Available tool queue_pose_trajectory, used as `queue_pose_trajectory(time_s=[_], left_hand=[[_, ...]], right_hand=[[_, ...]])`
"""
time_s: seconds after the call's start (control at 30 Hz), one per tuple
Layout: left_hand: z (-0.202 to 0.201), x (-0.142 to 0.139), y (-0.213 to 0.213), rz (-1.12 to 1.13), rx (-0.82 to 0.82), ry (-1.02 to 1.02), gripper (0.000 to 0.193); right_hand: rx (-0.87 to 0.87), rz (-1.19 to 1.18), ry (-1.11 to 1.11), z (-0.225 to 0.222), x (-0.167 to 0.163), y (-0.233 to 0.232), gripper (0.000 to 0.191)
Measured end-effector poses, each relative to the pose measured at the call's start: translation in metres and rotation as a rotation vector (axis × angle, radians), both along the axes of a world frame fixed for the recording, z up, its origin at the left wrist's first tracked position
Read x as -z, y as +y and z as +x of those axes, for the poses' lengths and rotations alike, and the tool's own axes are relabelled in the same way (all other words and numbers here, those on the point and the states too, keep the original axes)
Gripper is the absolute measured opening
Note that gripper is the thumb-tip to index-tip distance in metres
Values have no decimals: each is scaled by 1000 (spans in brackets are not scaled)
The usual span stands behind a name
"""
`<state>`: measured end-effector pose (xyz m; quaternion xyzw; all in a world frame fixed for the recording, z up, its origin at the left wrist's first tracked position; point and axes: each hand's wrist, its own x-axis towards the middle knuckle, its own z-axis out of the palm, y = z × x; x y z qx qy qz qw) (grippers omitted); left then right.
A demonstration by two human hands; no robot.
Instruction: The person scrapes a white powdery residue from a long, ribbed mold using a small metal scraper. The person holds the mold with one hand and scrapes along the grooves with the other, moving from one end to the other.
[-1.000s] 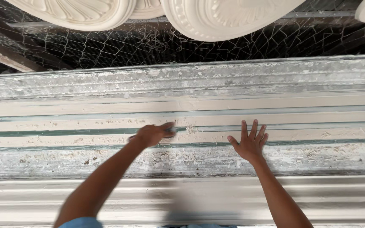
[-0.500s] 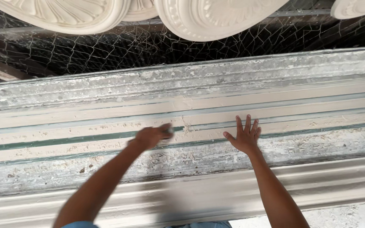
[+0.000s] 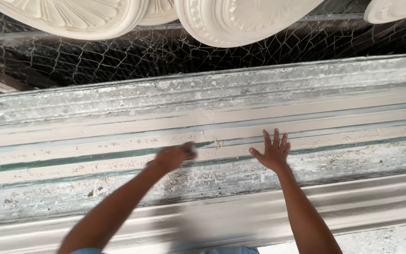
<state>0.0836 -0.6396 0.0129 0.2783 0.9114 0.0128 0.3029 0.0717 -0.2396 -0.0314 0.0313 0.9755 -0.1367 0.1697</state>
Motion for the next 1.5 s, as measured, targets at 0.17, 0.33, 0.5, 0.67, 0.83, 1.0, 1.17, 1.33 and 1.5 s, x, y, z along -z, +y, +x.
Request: queue_pose_trajectory(time_s=[0.17,0.33,0.5,0.67,0.83,1.0,1.17,1.33,1.5], left_hand=[[-11,3,48,111,99,191,47],[-3,-9,-11,-9,77,116,71],[-21,-4,55,89,92,81,32],[-34,-1,108,148,115,164,39],[-21,-12,26,16,30,35,59],[-34,3,77,95,73,153,53],[-45,15,153,106,64,176,43],[-21,-8,73,-43,-209,-41,52],[-12,-6,100,-56,-273,-1,49]], right_hand=[[1,-15,34,2,-2,3,108],[7,-11,-17,-1,-2,3,110],[19,-23,-20,-1,-2,1,109],[7,-20,-34,2,-1,4,109],[3,-21,5,2,5,6,109],[-11,-49,-40,1,10,7,110],[-46,-40,-66,-1,12,14,112],[-65,-101,-106,-1,13,17,111],[-82,-171,-146,0,14,15,107]])
